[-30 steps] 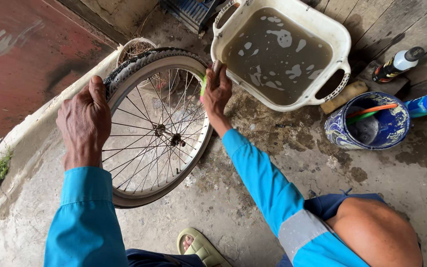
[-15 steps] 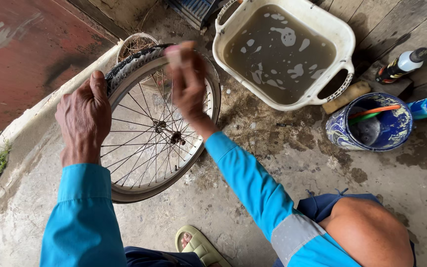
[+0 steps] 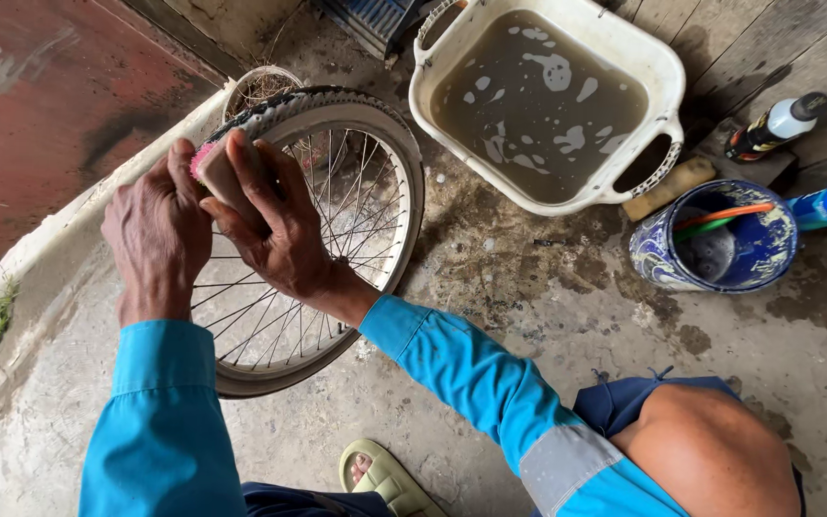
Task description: The person scrubs a bicycle wheel with a sponge and a brush, rotating the wheel to clean the tire, rim, and spokes, then rinses the wheel in a basin of soapy water.
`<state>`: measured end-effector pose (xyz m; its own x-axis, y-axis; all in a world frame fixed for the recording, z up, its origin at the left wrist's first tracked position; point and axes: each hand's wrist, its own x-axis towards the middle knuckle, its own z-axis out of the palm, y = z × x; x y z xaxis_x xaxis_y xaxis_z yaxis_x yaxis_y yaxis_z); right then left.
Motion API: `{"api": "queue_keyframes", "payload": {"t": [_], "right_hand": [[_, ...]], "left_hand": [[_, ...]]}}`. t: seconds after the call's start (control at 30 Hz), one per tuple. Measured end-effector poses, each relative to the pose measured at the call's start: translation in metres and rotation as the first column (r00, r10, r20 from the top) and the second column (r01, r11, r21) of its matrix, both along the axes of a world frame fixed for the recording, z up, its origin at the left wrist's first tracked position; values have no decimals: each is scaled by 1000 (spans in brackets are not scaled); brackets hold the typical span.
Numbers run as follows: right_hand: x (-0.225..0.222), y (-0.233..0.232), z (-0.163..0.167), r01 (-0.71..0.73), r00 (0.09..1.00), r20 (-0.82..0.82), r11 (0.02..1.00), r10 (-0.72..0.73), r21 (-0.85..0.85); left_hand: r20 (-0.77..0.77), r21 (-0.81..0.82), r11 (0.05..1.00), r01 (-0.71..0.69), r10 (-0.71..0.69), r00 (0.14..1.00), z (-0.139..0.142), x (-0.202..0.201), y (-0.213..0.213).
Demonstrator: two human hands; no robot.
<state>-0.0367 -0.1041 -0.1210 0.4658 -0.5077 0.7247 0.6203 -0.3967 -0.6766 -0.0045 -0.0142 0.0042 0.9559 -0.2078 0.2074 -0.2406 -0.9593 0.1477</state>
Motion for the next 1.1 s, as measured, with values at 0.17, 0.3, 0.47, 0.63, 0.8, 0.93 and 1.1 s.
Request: {"api": "queue_keyframes", "payload": {"t": [0.17,0.3,0.47,0.63,0.8,0.93,1.1], "right_hand": [[28,-47,-31,10,1000,-17,1000,-10,23],[50,-93,-112,241,957,-211,949,-198,202],[38,-122,-181,317,807,-588,877,-50,360],[40,-159,-180,-125,712,-435,708,552,695],[33,-166,-145,-486,569,-309,615,762,621],[34,-142,-105,-655,367,-300,473,881,589],[26,-82,-56,-803,287,-410,451,866,390]], "left_hand": [[-4,-2,1000,-9,9,1000,-2,-4,11],[34,-30,999,21,-20,999,-3,-2,14],[11,-25,1000,5,-5,1000,-5,-6,19],[22,-110,993,-33,36,999,-18,-12,64],[-35,-271,955,-123,118,992,-44,-27,144],[-393,-422,803,-421,257,883,-41,-54,209],[-208,-24,985,170,-171,963,-12,-45,222]]}}
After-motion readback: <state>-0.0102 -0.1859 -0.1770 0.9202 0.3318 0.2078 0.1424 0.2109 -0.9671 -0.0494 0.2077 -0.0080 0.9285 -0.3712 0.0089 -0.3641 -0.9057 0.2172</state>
